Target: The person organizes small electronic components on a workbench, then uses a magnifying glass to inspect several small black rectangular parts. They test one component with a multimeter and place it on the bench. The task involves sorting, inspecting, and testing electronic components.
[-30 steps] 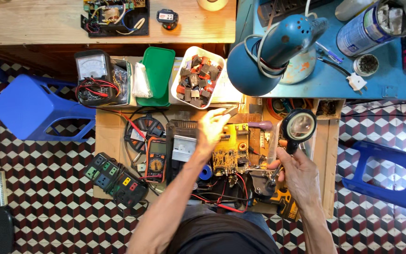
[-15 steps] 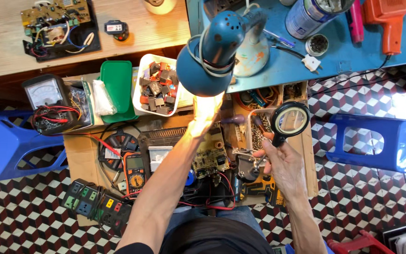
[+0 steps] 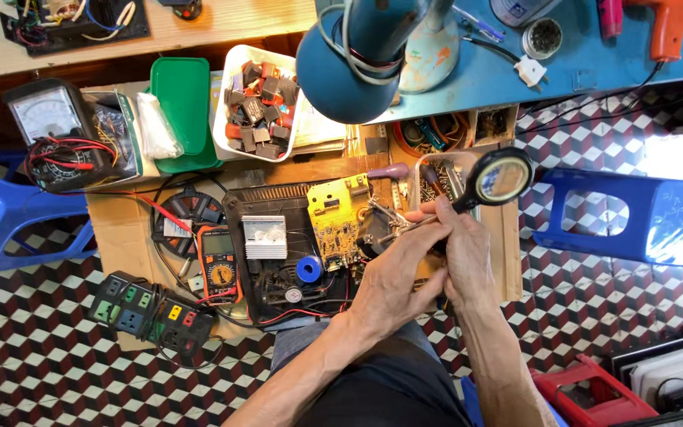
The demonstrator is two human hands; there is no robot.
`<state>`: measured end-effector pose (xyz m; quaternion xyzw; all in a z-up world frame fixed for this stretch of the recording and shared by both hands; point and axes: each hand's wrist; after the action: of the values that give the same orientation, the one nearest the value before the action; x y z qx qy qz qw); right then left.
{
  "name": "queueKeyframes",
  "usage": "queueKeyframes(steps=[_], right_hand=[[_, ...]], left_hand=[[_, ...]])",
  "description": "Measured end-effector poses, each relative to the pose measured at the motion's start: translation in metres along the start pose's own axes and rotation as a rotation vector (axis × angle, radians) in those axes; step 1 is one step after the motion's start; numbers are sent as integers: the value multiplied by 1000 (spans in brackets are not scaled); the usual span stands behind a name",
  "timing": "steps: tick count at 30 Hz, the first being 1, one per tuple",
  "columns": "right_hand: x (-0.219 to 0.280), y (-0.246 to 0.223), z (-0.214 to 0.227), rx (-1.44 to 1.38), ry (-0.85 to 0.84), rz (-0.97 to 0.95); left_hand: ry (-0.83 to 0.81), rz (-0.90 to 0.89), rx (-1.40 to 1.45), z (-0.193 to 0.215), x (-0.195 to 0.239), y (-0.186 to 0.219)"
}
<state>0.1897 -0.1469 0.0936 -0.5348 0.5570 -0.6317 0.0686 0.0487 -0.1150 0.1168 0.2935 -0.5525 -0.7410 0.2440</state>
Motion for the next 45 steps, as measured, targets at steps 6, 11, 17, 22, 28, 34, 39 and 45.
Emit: queueKeyframes(steps=[6, 11, 17, 22, 28, 34, 39, 45], right_hand=[[13, 0, -16, -27, 17, 19], [20, -21, -29, 195, 45, 8], [23, -34, -28, 566, 21, 362], [15, -20, -24, 565, -8, 239], [4, -9, -37, 732, 35, 107], [-16, -10, -52, 818, -108, 91], [-30, -5, -73, 772, -220, 54], [-17, -3, -104, 883, -288, 83]], left_hand=[[56, 30, -5, 2, -1, -14], [169, 536, 509, 31, 6, -28], [341, 470, 875, 86, -29, -104], [292, 334, 1094, 87, -42, -148], [331, 359, 1198, 83, -48, -159], [383, 380, 1215, 82, -49, -164], [403, 333, 1241, 81, -53, -165], [341, 248, 1251, 76, -53, -142]])
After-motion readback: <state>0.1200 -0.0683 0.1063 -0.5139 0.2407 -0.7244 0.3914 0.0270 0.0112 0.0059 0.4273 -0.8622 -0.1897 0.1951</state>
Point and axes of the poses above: each hand's wrist, its own x-axis away from the middle knuckle, its own z-axis out of the back of the hand, y = z × x, and after that the axes turned 7 degrees about -y, right-handed
